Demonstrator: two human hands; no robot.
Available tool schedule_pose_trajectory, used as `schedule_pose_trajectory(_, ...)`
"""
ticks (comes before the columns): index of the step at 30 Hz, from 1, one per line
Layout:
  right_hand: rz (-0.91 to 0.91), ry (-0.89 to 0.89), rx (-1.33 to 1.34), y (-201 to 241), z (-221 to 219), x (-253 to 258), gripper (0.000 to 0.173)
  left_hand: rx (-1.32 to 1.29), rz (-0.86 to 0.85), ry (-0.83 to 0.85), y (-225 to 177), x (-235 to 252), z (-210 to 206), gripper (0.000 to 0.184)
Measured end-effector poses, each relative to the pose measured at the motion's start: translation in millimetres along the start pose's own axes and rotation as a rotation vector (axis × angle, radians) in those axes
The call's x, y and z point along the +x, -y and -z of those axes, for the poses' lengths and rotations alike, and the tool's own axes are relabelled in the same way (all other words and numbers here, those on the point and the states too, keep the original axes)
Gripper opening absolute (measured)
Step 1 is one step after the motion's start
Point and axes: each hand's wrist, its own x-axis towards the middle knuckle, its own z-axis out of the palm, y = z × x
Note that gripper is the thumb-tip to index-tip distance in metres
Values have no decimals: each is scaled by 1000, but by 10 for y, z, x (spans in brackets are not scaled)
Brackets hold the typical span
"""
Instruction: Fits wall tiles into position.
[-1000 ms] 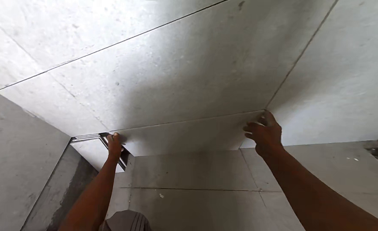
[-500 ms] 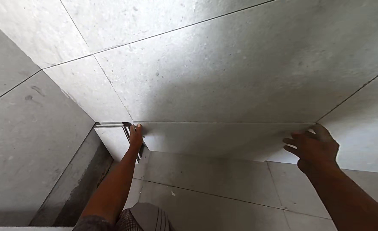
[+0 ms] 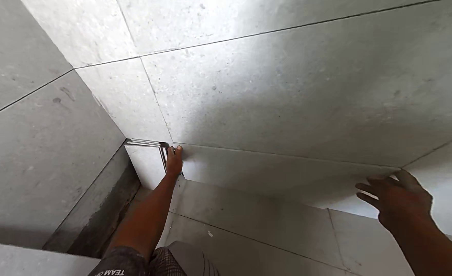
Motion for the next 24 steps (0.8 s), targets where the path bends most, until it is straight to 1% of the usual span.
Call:
schedule_pose_trajectory(7,12,4,-102,45,-4,38,47,-39,-23,-21,-65,-42,5,49)
schedule_pose_trajectory(11,5,38,-130,7,37,86,51,-56,-15,-21,-10,-22,1,54)
schedule_pose_trajectory(14,-32,15,-146,26,19,113,51,-67,11,-19,-24,-25,8,53)
schedule_pose_trajectory(17,-60,31,-156,12,42,159,55,-87,17,-29,-28,-30,1,51)
schedule_pose_trajectory(24,-62,-27,-158,31,-8,104,58,-19,49,20,-59,-46,69,54)
